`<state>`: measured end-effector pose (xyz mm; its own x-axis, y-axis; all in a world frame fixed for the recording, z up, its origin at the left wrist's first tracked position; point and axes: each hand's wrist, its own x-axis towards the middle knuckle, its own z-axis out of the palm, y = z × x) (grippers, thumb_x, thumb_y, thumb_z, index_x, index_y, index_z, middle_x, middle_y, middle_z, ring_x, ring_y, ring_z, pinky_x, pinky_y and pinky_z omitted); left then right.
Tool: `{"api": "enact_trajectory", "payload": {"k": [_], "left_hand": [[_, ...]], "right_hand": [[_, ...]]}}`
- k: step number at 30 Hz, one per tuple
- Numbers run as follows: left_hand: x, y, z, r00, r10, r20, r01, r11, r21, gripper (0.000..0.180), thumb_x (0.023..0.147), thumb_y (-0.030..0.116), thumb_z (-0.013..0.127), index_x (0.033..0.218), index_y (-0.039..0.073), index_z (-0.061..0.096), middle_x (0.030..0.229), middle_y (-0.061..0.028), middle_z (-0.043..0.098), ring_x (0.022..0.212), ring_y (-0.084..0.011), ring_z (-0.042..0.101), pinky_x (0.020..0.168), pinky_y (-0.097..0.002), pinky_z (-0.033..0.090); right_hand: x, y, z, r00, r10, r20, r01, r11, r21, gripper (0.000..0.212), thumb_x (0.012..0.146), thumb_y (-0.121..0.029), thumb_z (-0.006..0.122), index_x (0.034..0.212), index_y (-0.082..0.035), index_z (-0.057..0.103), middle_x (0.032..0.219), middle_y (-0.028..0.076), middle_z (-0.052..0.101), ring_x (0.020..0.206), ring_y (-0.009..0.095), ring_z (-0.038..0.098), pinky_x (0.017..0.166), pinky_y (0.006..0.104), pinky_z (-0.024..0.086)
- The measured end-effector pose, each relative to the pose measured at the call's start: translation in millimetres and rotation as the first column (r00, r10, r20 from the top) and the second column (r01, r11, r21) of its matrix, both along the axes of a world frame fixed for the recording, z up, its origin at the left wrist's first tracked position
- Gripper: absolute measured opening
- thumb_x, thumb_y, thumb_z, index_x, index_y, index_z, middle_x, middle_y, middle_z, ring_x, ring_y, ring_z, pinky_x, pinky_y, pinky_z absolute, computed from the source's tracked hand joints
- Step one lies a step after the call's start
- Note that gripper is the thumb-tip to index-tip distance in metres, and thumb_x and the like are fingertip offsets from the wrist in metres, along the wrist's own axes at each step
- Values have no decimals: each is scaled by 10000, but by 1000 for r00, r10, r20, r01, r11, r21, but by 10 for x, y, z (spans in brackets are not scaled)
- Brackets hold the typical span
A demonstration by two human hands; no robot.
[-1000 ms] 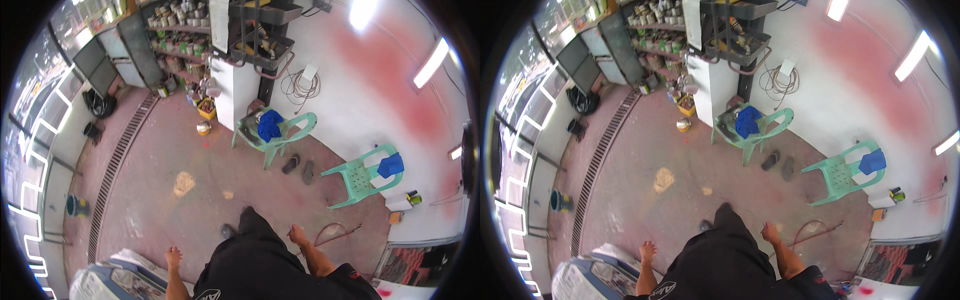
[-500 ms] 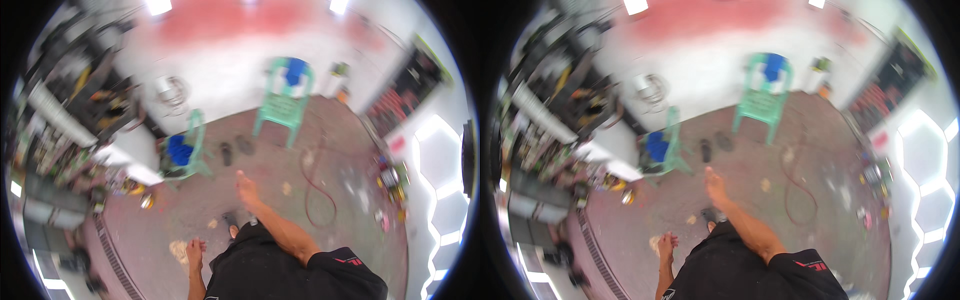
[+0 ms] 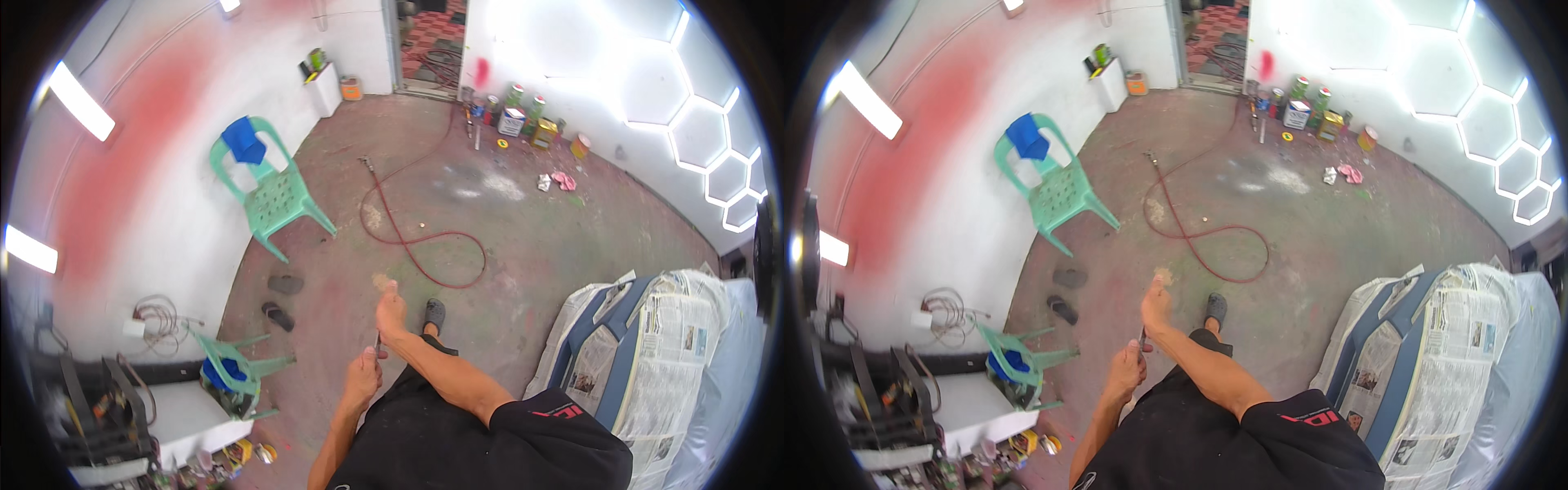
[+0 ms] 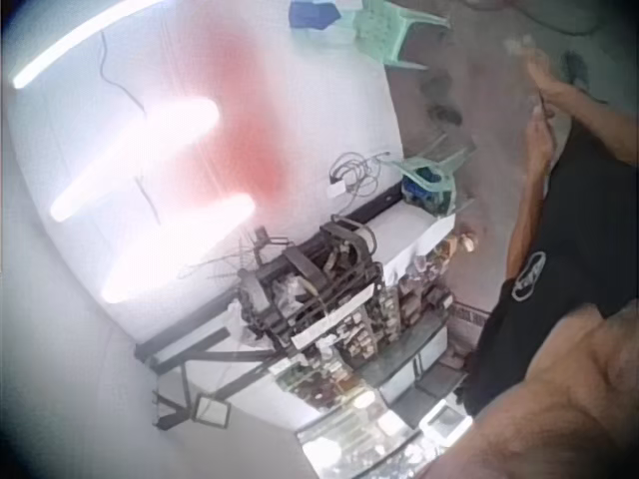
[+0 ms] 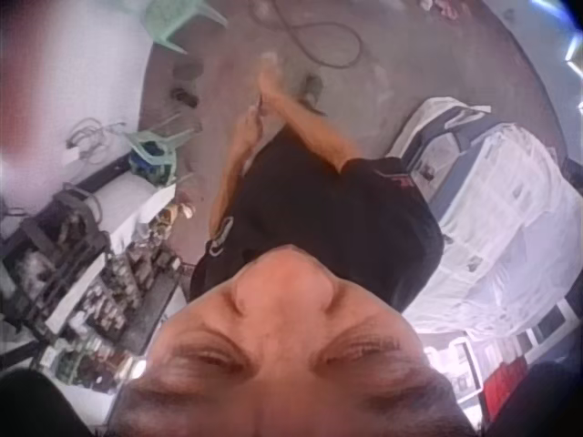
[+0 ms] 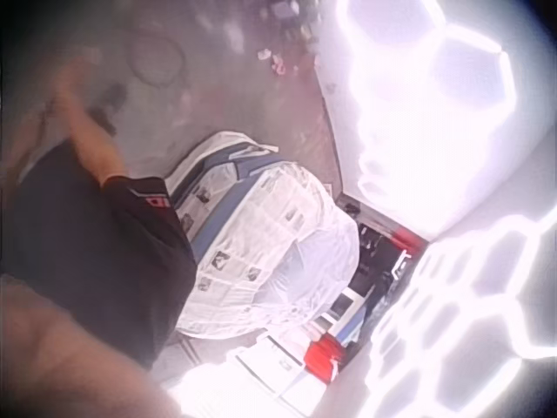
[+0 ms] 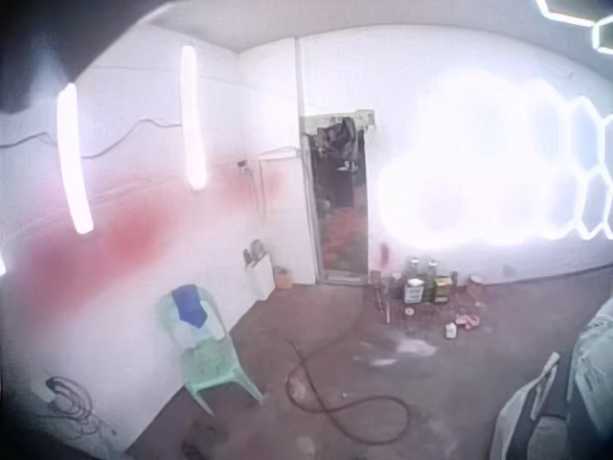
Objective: The person wipes a newspaper-covered car part with a cloth, then sits on the floor to open and handle multiple paint cans, mixing red paint into a container and cleaning a paintbrush with a cloth.
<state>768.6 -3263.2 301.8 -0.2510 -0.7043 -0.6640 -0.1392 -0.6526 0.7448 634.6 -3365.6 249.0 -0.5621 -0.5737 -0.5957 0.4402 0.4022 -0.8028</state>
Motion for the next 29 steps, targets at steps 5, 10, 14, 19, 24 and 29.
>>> {"api": "enact_trajectory", "payload": {"k": [5, 10, 14, 19, 24, 29], "left_hand": [[-1122, -896, -128, 939, -293, 180, 311, 947, -83, 543, 1211, 494, 457, 1114, 28, 719, 669, 52, 449, 551, -77, 401, 516, -303, 335], [-1426, -1509, 131, 874, -450, 185, 474, 872, -118, 486, 1191, 442, 515, 1191, 8, 735, 772, -29, 605, 696, -165, 576, 690, -372, 499], [-1475, -1741, -20, 936, -66, 346, 192, 919, -345, 433, 1164, 381, 563, 1292, -9, 701, 1019, -95, 726, 889, -245, 672, 888, -426, 546], [-1414, -2046, -167, 969, 247, 8, -235, 930, -281, 369, 1162, 281, 552, 1411, 14, 608, 975, -27, 706, 820, -129, 608, 742, -322, 523], [-1132, -2063, -89, 983, 182, 13, -161, 901, -404, 261, 1136, 229, 563, 1299, 38, 634, 969, -79, 711, 858, -242, 688, 782, -411, 534], [-32, -2049, -91, 773, -355, 525, 530, 816, -229, 325, 1108, 209, 600, 1402, 77, 638, 1030, -114, 780, 858, -315, 718, 823, -416, 570]], "right_hand": [[-1406, -664, -750, 964, -87, -251, 87, 996, -10, 731, 1190, -568, 396, 892, 17, 718, 785, 209, 667, 790, 357, 660, 766, 567, 509], [-3346, -1325, -1755, 788, -110, -606, 194, 978, 75, 329, 1143, -256, 531, 1302, -9, 681, 1083, 213, 722, 922, 315, 692, 845, 476, 570], [-4099, -1651, -1544, 913, -317, 257, 373, 904, -208, 323, 1068, -115, 663, 1360, -3, 583, 896, 117, 651, 762, 222, 640, 653, 393, 566], [-3234, -1899, -821, 969, 172, 175, -185, 981, 60, 795, 1051, -697, 672, 1401, 16, 627, 1116, 160, 756, 901, 218, 727, 709, 345, 558], [-1463, -1632, -201, 447, 742, 499, -672, 647, -360, 857, 1055, -769, 592, 1409, 11, 600, 1132, 169, 801, 1016, 304, 778, 907, 419, 603], [-733, -1772, -222, 273, 868, 415, -884, 397, -247, 899, 1078, -747, 554, 1594, -13, 510, 1572, 251, 596, 1493, 371, 565, 1298, 645, 352]]}}
